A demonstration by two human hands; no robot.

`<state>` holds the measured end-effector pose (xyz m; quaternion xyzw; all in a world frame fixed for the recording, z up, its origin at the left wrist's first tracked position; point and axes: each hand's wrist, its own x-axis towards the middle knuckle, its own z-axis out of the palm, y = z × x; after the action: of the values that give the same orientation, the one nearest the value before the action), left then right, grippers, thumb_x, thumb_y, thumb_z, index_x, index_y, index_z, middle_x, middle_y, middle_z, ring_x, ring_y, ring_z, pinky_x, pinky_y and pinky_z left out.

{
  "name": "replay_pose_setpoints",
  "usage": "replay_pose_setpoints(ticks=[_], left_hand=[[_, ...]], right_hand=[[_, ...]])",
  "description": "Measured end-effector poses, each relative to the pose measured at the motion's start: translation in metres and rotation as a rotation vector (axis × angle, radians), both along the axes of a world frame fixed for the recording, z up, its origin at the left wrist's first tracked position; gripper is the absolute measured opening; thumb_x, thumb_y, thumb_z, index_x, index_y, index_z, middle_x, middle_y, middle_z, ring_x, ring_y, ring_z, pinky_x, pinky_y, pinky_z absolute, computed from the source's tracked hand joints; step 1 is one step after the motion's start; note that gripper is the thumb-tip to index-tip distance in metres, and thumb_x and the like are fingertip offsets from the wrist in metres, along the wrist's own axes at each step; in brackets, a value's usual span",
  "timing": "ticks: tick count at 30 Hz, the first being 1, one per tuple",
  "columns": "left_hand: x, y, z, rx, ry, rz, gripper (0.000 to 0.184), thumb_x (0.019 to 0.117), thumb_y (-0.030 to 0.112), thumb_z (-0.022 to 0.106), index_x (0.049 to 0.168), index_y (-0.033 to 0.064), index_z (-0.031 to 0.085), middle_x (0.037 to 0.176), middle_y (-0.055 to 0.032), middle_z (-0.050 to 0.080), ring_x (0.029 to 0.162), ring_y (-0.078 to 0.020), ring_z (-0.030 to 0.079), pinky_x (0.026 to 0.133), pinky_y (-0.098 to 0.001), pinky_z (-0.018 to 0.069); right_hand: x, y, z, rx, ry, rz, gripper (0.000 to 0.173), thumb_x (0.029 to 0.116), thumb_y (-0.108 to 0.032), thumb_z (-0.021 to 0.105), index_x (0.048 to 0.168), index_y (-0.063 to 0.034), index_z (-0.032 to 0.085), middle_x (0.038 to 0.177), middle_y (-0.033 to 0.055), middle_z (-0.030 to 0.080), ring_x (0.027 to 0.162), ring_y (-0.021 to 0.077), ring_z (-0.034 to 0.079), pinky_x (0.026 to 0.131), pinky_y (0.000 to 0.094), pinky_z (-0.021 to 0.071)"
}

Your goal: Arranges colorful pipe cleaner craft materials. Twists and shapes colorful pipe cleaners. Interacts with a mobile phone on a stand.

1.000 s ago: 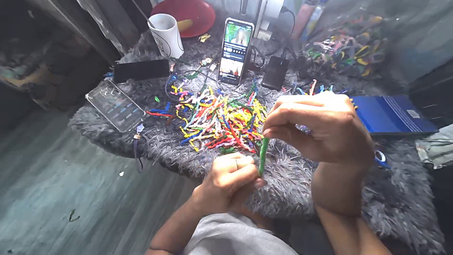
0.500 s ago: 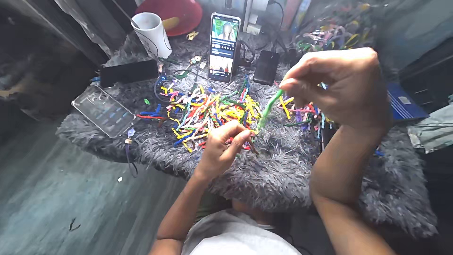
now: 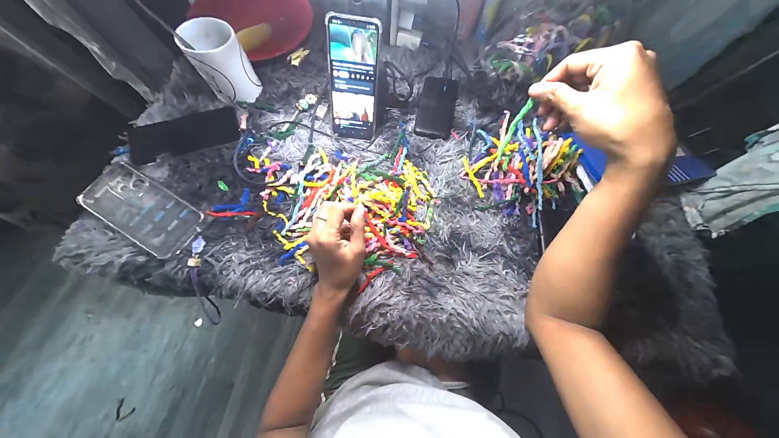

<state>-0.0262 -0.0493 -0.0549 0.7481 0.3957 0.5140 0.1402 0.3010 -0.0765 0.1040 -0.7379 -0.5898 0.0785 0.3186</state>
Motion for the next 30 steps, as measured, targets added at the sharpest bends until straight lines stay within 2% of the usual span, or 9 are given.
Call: replay_pose_setpoints(ticks=[1,4,8,13,16,24,30], left_hand=[[0.0002,-0.0004,-0.0002,-0.001,0.011,-0.014,0.024,0.1023,0.017,0.059,0.096,-0.0022,0.072,0.093,-0.0133,0.067,0.086,-0.0145,0.063,0.079,-0.0246,0.0503],[0.0006,-0.0002,-0.0015,-0.020,0.036,-0.039,0.023,0.1017,0.017,0.060,0.096,-0.0016,0.072,0.093,-0.0121,0.065,0.080,-0.0133,0.060,0.073,-0.0230,0.0492],[-0.0006,-0.0005,-0.0027,-0.063,0.046,-0.061,0.024,0.1023,0.018,0.059,0.097,-0.0010,0.072,0.096,-0.0135,0.067,0.085,-0.0167,0.063,0.078,-0.0287,0.0510],[-0.0007,-0.0009,-0.0030,-0.086,0.041,-0.059,0.023,0.1023,0.018,0.060,0.097,0.0001,0.072,0.098,-0.0121,0.067,0.086,-0.0152,0.062,0.079,-0.0275,0.0499],[-0.0010,-0.0013,-0.0028,-0.093,0.038,-0.065,0.023,0.1023,0.018,0.060,0.097,-0.0005,0.072,0.098,-0.0121,0.067,0.083,-0.0125,0.062,0.076,-0.0239,0.0508],[-0.0007,-0.0007,-0.0024,-0.088,0.034,-0.068,0.023,0.1022,0.018,0.060,0.097,-0.0005,0.072,0.096,-0.0109,0.066,0.081,-0.0104,0.061,0.074,-0.0216,0.0502],[-0.0009,-0.0009,-0.0023,-0.095,0.040,-0.071,0.022,0.1020,0.017,0.060,0.097,-0.0001,0.072,0.098,-0.0117,0.067,0.083,-0.0124,0.062,0.077,-0.0241,0.0506]], right_hand=[[0.0012,0.0010,-0.0006,-0.016,0.004,-0.013,0.022,0.1021,-0.022,0.063,0.104,-0.0012,0.071,0.082,0.0035,0.068,0.062,0.0032,0.061,0.065,0.0249,0.0550],[0.0033,0.0025,-0.0017,-0.046,0.017,-0.042,0.022,0.1026,-0.022,0.063,0.106,-0.0006,0.070,0.083,0.0037,0.068,0.063,0.0027,0.061,0.066,0.0241,0.0547],[0.0056,0.0020,-0.0022,-0.036,0.029,-0.062,0.021,0.1025,-0.021,0.063,0.105,-0.0009,0.070,0.083,0.0030,0.068,0.062,0.0008,0.060,0.064,0.0218,0.0538],[0.0066,0.0013,-0.0023,-0.019,0.051,-0.047,0.021,0.1027,-0.021,0.063,0.106,-0.0014,0.069,0.083,0.0009,0.066,0.061,-0.0015,0.059,0.062,0.0189,0.0533],[0.0063,0.0011,-0.0019,-0.007,0.060,-0.035,0.020,0.1025,-0.020,0.063,0.105,-0.0013,0.069,0.082,0.0002,0.066,0.060,-0.0021,0.060,0.061,0.0177,0.0537],[0.0066,0.0002,-0.0011,0.016,0.067,-0.033,0.021,0.1029,-0.021,0.062,0.105,-0.0017,0.068,0.081,-0.0013,0.065,0.059,-0.0027,0.059,0.060,0.0172,0.0535],[0.0072,-0.0012,-0.0003,0.032,0.069,-0.036,0.019,0.1027,-0.020,0.062,0.105,-0.0023,0.069,0.079,-0.0020,0.065,0.058,-0.0037,0.059,0.059,0.0163,0.0531]])
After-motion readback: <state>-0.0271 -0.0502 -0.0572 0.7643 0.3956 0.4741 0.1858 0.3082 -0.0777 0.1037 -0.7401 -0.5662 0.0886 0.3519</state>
